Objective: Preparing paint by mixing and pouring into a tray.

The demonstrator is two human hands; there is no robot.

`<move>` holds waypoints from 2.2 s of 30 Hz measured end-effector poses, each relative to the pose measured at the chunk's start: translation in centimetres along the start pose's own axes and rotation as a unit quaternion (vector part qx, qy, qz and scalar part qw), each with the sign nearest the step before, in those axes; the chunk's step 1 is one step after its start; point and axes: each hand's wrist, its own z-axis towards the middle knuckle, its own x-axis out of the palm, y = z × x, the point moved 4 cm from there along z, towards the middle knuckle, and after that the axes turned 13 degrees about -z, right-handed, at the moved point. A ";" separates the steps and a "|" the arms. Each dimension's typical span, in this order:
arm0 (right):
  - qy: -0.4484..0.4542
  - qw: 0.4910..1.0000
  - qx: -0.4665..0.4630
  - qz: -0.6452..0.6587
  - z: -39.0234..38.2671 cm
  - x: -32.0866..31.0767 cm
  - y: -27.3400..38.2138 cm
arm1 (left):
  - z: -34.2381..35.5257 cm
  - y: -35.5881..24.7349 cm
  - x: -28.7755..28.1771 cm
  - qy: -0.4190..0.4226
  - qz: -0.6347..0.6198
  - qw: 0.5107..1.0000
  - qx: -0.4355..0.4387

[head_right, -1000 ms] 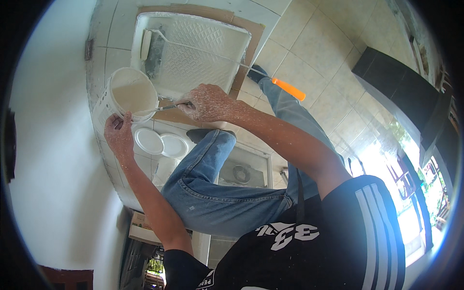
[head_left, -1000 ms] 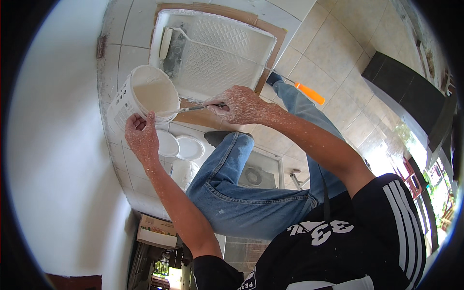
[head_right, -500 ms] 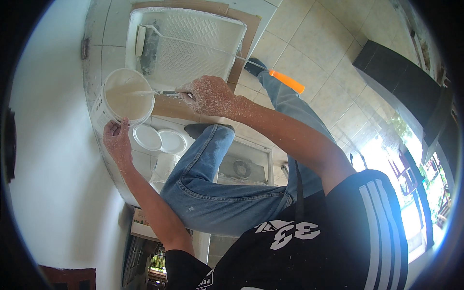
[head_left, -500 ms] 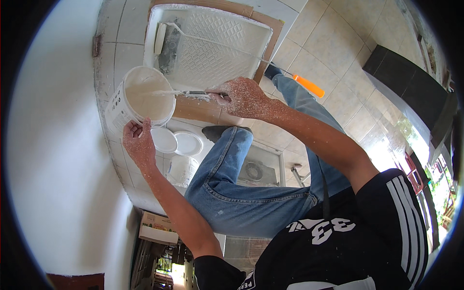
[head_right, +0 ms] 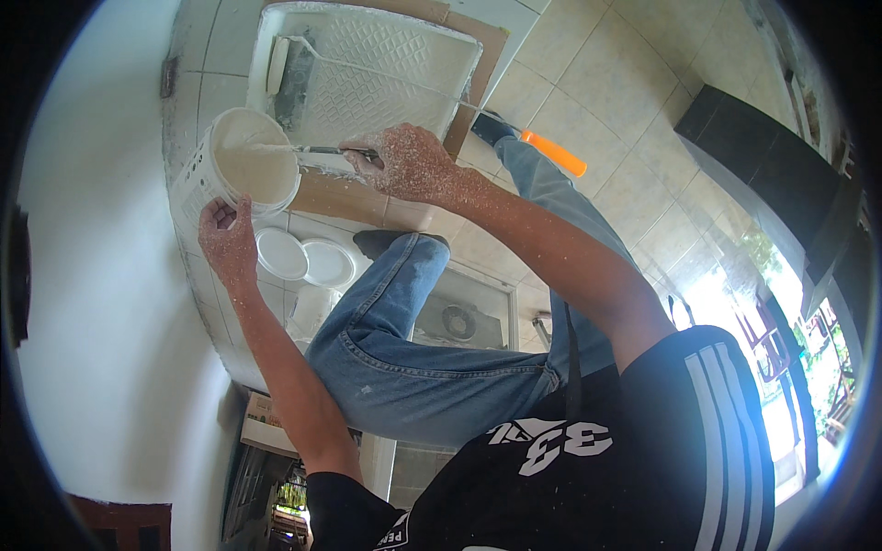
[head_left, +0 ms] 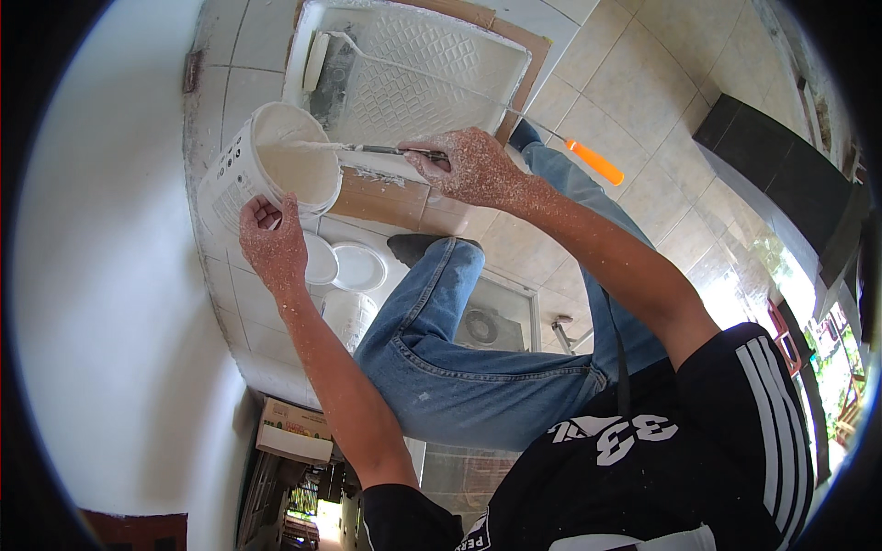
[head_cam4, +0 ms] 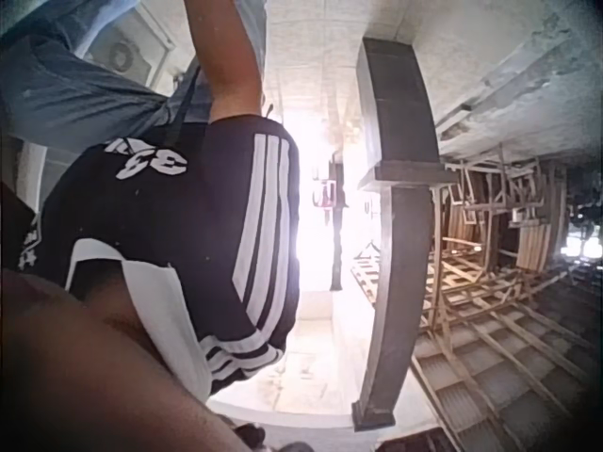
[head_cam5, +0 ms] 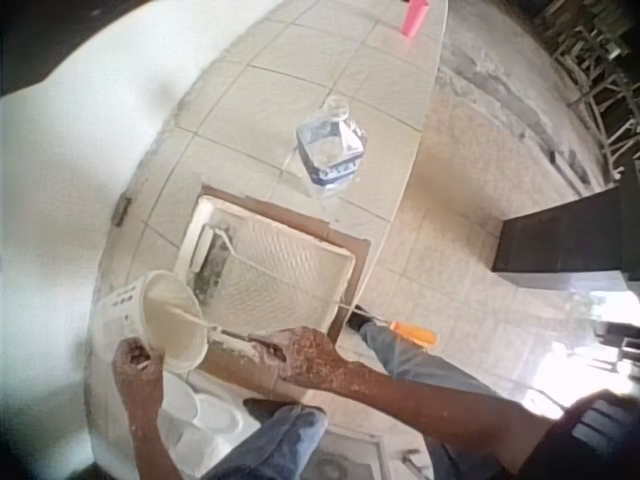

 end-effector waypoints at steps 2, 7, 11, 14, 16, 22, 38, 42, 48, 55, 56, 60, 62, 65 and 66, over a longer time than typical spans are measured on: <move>0.012 1.000 -0.008 -0.017 0.3 0.3 0.1 | 0.0 -0.5 0.1 -0.001 0.017 1.000 0.018; 0.009 0.999 -0.033 -0.027 1.9 1.4 1.0 | 0.2 -0.8 0.8 0.008 -0.006 0.999 0.031; 0.076 0.988 -0.009 -0.134 2.3 2.2 0.3 | 0.4 -1.1 1.2 0.014 -0.004 0.999 0.043; 0.111 0.985 0.015 -0.131 1.5 1.3 -0.1 | 0.6 -1.4 1.3 0.033 0.002 0.999 0.020; 0.112 0.987 0.022 -0.110 0.9 0.7 -0.8 | 0.6 -1.8 1.5 0.024 0.012 0.999 0.041; 0.127 0.989 0.036 -0.068 -1.0 -0.6 -2.3 | 1.1 -3.0 2.3 0.016 0.030 0.997 0.070; 0.088 0.993 0.064 0.050 1.5 3.0 -0.1 | 1.5 -3.6 2.8 0.026 0.008 0.998 0.065; 0.082 0.991 0.083 0.071 1.5 3.5 -0.3 | 1.4 -3.8 2.6 0.029 0.017 0.997 0.072; 0.088 0.987 0.083 0.102 1.5 3.8 -0.6 | 1.4 -4.2 2.7 0.029 0.031 0.996 0.075; 0.077 0.986 0.075 0.131 1.9 3.6 -1.4 | 1.1 -4.7 3.2 0.049 0.064 0.993 0.085; 0.073 0.986 0.073 0.134 2.0 3.7 -1.3 | 1.0 -4.7 3.2 0.048 0.067 0.993 0.087; 0.097 0.977 0.079 0.172 2.3 3.3 -0.4 | 1.0 -4.2 3.0 0.046 0.058 0.994 0.076; 0.120 0.973 0.093 0.172 2.9 2.8 0.4 | 1.1 -4.5 2.5 0.015 0.042 0.996 0.076; 0.119 0.972 0.100 0.174 3.8 3.5 0.8 | 1.6 -4.2 2.4 0.003 0.046 0.995 0.090; 0.095 0.975 0.094 0.177 4.1 3.7 0.6 | 1.7 -4.1 2.4 0.002 0.045 0.995 0.090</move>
